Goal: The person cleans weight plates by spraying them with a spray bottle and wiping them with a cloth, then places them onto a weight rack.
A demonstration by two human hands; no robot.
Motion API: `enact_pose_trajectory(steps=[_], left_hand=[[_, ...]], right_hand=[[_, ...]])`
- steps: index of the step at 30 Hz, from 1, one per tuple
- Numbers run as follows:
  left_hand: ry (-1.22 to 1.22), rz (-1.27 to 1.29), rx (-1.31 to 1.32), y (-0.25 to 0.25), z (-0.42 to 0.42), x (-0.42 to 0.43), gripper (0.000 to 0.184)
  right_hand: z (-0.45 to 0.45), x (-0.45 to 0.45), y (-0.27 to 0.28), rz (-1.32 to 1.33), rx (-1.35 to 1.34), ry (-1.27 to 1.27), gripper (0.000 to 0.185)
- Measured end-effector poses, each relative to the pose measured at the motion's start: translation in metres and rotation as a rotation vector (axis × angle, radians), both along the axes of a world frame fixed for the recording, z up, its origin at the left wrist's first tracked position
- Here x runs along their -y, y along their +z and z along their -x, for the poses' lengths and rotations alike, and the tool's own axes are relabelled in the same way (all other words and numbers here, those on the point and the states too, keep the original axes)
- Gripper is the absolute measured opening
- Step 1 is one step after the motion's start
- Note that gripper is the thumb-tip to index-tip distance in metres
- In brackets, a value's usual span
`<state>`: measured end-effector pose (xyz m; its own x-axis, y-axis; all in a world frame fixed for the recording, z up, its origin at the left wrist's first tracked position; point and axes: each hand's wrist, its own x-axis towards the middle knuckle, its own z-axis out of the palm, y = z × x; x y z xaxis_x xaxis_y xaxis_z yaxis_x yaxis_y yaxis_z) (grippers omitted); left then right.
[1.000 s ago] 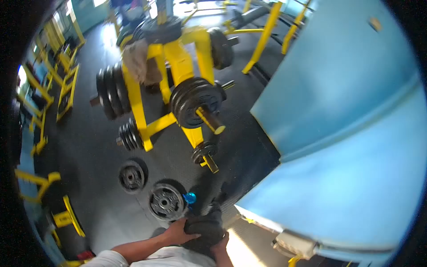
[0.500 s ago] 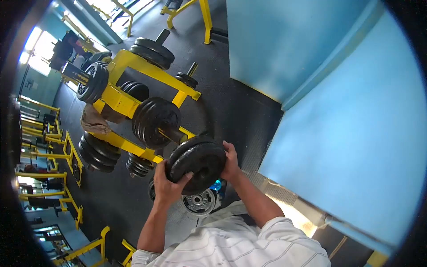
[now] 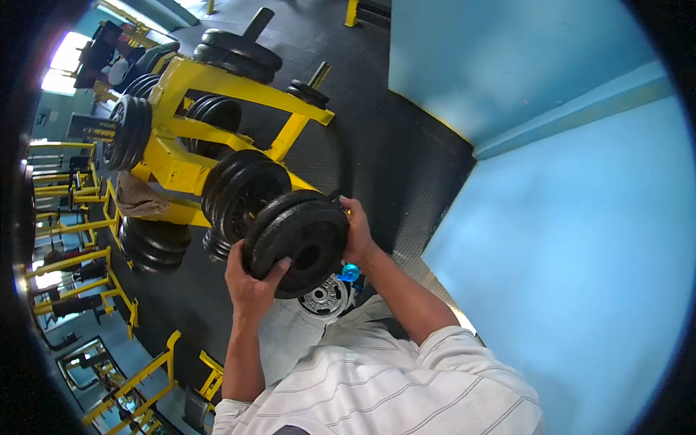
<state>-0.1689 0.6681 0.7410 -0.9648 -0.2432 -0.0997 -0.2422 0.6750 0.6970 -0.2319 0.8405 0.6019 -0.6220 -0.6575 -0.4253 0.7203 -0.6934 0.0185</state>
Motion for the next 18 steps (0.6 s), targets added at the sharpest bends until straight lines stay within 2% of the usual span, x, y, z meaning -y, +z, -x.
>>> enact_pose_trajectory(steps=[4, 6, 12, 15, 17, 18], left_hand=[[0.016, -0.067, -0.003, -0.009, 0.008, 0.010, 0.067], [0.010, -0.049, -0.041, -0.015, 0.011, 0.015, 0.067], [-0.005, 0.153, -0.153, -0.023, 0.016, 0.021, 0.067], [0.013, 0.260, -0.185, -0.027, 0.009, 0.021, 0.070], [-0.026, 0.456, -0.254, -0.030, 0.003, 0.021, 0.088], [-0.007, 0.464, -0.258, -0.032, 0.005, 0.021, 0.088]], right_hand=[[0.007, 0.014, -0.010, -0.061, 0.023, -0.039, 0.055], [0.012, 0.019, -0.012, 0.030, -0.011, -0.011, 0.054], [0.030, 0.042, -0.015, -0.044, -0.044, -0.040, 0.052], [0.039, 0.051, -0.027, -0.044, -0.042, -0.029, 0.052], [0.041, 0.052, -0.035, -0.029, -0.083, -0.003, 0.049], [0.043, 0.052, -0.037, -0.071, -0.048, -0.017, 0.047]])
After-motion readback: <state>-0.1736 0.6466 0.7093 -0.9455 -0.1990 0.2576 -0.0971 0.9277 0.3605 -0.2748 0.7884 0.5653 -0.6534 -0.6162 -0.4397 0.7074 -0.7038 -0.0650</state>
